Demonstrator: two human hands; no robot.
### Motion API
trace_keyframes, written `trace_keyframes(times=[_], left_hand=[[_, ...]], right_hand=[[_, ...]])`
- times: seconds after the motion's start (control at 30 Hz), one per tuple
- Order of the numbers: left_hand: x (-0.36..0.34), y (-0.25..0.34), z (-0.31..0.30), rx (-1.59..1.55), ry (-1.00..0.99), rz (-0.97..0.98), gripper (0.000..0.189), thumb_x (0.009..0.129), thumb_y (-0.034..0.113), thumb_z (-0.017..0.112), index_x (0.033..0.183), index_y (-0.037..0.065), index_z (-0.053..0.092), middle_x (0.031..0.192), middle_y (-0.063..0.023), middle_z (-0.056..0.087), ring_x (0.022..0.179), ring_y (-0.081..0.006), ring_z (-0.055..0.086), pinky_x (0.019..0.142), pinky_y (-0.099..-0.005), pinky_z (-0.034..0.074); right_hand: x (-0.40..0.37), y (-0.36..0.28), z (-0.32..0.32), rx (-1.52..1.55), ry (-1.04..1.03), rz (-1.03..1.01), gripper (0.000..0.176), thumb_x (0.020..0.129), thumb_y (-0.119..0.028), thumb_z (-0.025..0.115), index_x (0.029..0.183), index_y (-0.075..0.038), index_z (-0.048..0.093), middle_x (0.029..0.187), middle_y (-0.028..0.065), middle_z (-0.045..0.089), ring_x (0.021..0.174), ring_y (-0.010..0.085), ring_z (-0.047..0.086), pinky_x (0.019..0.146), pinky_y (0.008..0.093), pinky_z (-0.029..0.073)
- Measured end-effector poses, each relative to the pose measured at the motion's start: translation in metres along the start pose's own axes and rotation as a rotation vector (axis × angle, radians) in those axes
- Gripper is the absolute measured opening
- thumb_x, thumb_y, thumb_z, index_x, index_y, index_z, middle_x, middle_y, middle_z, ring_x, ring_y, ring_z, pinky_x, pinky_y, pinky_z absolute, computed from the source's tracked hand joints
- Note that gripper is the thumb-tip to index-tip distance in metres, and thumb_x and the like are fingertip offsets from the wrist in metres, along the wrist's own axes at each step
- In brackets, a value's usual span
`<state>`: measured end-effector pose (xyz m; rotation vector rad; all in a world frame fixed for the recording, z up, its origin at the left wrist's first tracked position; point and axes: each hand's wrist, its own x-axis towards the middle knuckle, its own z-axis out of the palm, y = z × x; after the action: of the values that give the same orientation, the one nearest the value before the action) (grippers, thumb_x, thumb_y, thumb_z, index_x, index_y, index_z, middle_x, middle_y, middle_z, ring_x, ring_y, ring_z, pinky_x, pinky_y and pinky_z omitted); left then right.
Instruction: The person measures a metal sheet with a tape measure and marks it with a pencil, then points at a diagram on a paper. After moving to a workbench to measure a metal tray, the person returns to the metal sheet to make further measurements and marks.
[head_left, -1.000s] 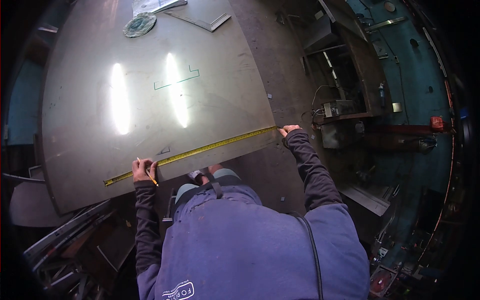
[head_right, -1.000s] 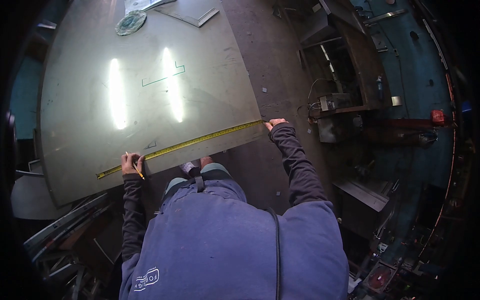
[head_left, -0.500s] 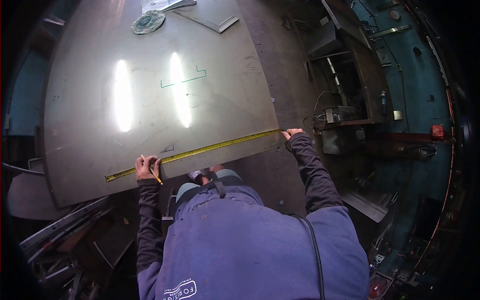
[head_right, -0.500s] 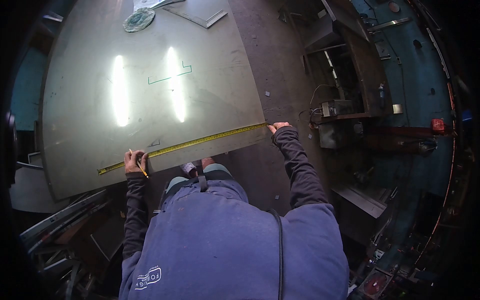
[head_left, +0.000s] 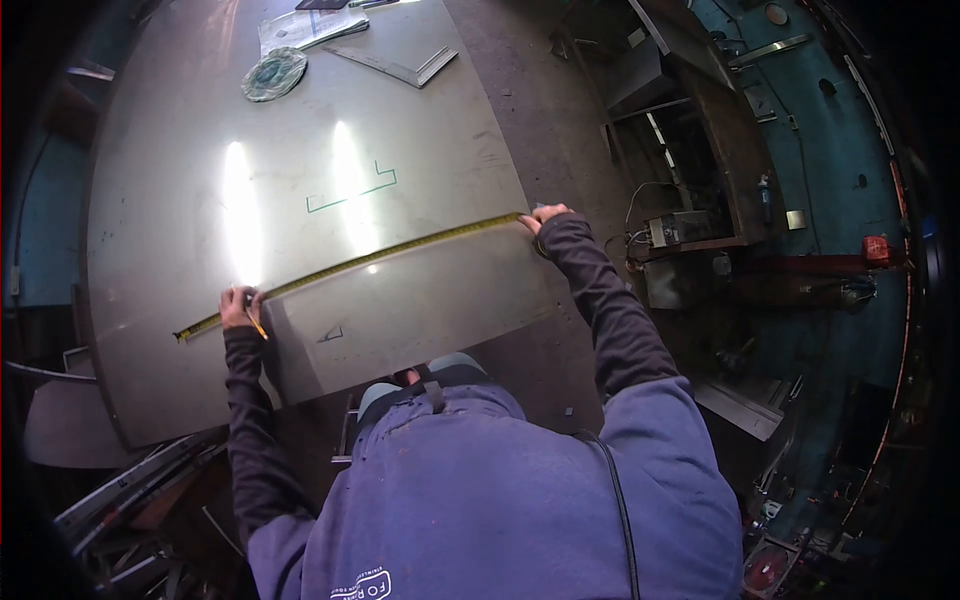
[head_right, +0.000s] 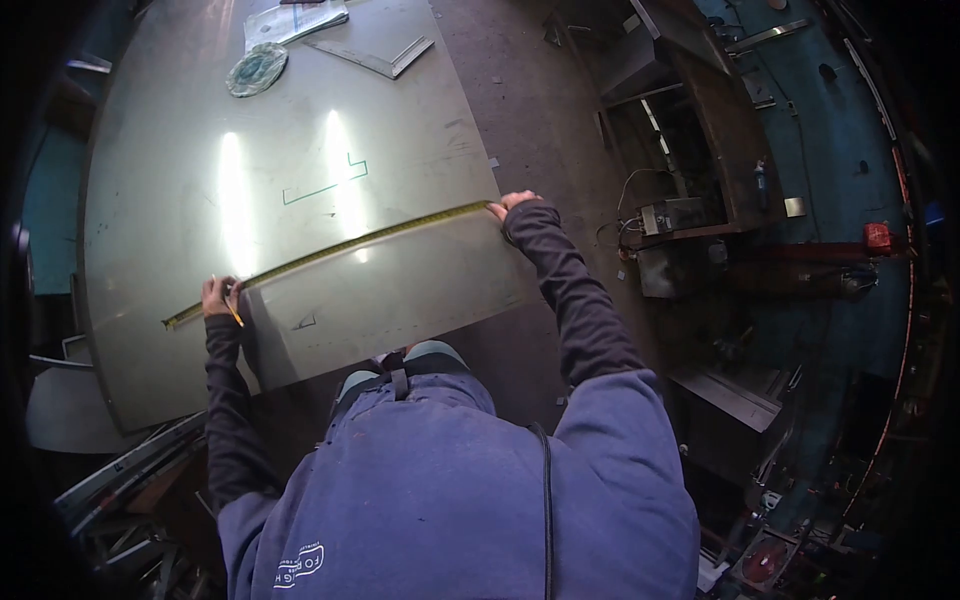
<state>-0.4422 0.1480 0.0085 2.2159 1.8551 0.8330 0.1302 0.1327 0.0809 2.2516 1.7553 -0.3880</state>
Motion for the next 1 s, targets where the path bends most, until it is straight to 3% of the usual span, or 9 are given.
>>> trace_keyframes(times=[0.1,0.27,0.47,0.57,0.73,1.0], left_hand=[[0.036,-0.048,0.019,0.031,-0.063,-0.004,0.018,0.074,0.02,0.072,0.083,0.009,0.06,0.082,-0.0117,0.052,0.078,-0.0304,0.054,0.07,-0.0396,0.045],[0.072,-0.066,0.03,0.069,-0.146,-0.056,0.02,0.073,0.021,0.073,0.083,0.009,0.06,0.08,-0.0101,0.054,0.072,-0.0267,0.058,0.068,-0.0367,0.047],[0.087,-0.075,0.033,0.089,-0.225,-0.057,0.016,0.074,0.017,0.07,0.085,0.008,0.061,0.082,-0.0105,0.056,0.073,-0.0265,0.059,0.069,-0.0358,0.048],[0.091,-0.079,0.035,0.134,-0.226,0.046,0.017,0.075,0.017,0.07,0.086,0.008,0.061,0.083,-0.0103,0.056,0.074,-0.0264,0.059,0.07,-0.0358,0.048],[0.094,-0.074,0.03,0.081,-0.278,-0.058,0.019,0.076,0.021,0.072,0.084,0.008,0.061,0.083,-0.0102,0.057,0.07,-0.024,0.061,0.067,-0.0334,0.05],[0.101,-0.091,0.029,0.027,-0.332,-0.064,0.025,0.074,0.027,0.074,0.084,0.007,0.062,0.082,-0.0102,0.058,0.068,-0.0226,0.062,0.065,-0.0329,0.05]], right_hand=[[0.041,-0.024,-0.014,-0.019,-0.049,0.034,0.048,0.088,-0.053,0.044,0.1,-0.013,0.067,0.101,0.01,0.066,0.095,0.0286,0.062,0.084,0.0387,0.048],[0.08,-0.044,-0.026,-0.047,-0.184,0.088,0.051,0.087,-0.053,0.046,0.106,-0.011,0.066,0.105,0.0116,0.065,0.101,0.0276,0.061,0.087,0.0386,0.048],[0.086,-0.049,-0.035,-0.024,-0.216,0.071,0.051,0.087,-0.054,0.047,0.106,-0.01,0.066,0.107,0.0124,0.065,0.1,0.0277,0.061,0.085,0.0385,0.049],[0.085,-0.048,-0.037,-0.004,-0.229,0.079,0.052,0.087,-0.054,0.048,0.107,-0.009,0.066,0.107,0.0127,0.064,0.101,0.0276,0.061,0.086,0.0384,0.049],[0.089,-0.049,-0.041,-0.012,-0.272,0.1,0.053,0.086,-0.054,0.05,0.107,-0.008,0.065,0.108,0.0133,0.064,0.102,0.0281,0.061,0.087,0.0383,0.048],[0.087,-0.053,-0.048,-0.018,-0.323,0.157,0.057,0.085,-0.056,0.051,0.109,-0.006,0.064,0.11,0.0135,0.063,0.103,0.0282,0.06,0.087,0.0372,0.048]])
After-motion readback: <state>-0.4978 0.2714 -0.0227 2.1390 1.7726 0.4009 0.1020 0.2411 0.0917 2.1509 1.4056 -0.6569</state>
